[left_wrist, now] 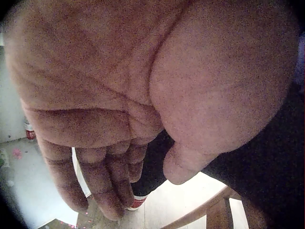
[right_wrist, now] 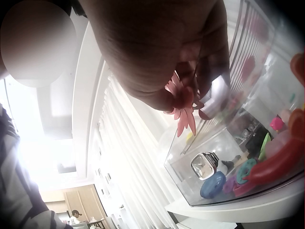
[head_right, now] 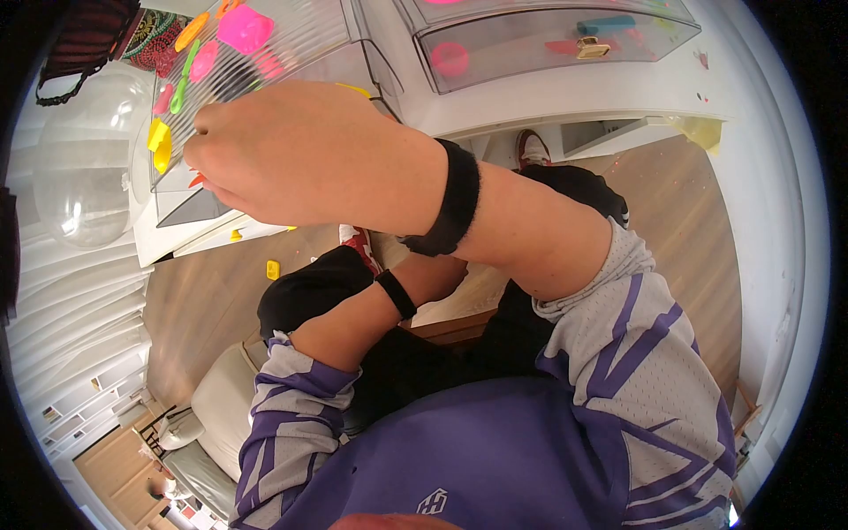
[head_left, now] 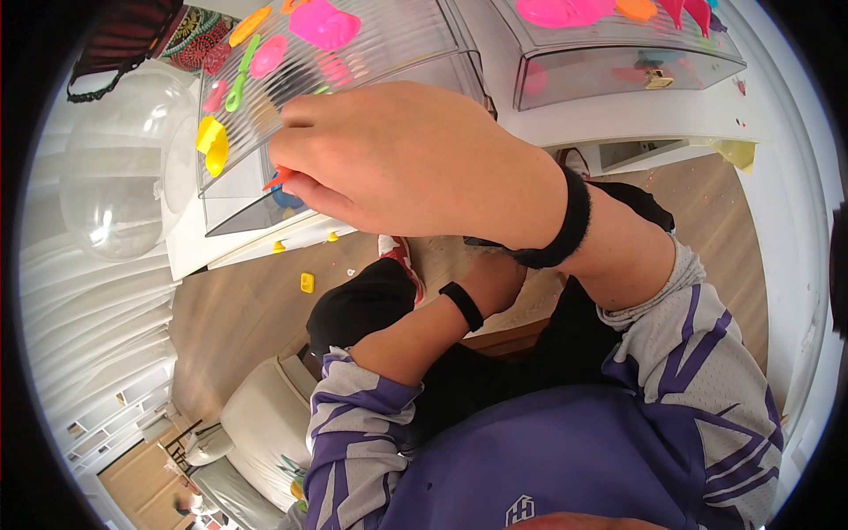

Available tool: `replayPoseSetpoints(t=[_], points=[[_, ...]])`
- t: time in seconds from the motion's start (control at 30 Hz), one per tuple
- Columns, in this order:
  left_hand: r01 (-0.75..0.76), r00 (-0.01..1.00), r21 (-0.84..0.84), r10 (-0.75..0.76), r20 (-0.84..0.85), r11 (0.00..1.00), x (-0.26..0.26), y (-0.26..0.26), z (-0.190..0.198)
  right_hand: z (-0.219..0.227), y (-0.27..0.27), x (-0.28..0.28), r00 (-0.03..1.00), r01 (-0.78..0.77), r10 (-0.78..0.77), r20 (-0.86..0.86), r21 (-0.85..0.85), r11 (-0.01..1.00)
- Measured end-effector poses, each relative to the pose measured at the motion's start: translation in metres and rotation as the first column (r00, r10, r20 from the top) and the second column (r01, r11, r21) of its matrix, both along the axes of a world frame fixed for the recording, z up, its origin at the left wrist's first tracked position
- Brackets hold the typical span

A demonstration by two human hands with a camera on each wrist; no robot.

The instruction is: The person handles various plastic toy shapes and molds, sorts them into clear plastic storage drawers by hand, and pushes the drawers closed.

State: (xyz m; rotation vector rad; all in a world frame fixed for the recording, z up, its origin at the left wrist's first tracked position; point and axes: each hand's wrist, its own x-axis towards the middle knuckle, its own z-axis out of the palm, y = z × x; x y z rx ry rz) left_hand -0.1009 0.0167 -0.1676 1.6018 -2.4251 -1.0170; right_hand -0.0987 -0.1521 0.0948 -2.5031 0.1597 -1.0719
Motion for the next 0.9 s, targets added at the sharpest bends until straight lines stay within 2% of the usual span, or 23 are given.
replayPoseSetpoints(t=[0.1,0.17,0.7,0.77,0.9], points=[[0.034,0.997,0.063,-0.038,0.067,0.997,0.001,0.002,-0.007,0.000,0.000,0.000,1.000,-0.001,0.001,-0.002,0.004,1.000],[0.033,0.999,-0.241,-0.036,-0.007,0.970,0.003,0.006,-0.014,0.000,0.000,0.000,1.000,-0.001,0.001,0.000,0.006,1.000],[0.036,0.999,-0.271,-0.032,0.017,0.962,0.003,0.007,-0.015,-0.002,0.001,0.002,1.000,0.006,-0.006,0.012,0.005,1.000],[-0.021,0.999,-0.261,0.010,-0.043,0.965,0.002,0.007,-0.017,-0.002,0.001,0.002,1.000,0.005,-0.005,0.011,0.007,1.000],[-0.059,0.997,-0.244,0.046,-0.061,0.968,0.001,0.006,-0.014,-0.003,0.001,0.003,1.000,0.000,0.000,0.023,0.007,1.000]])
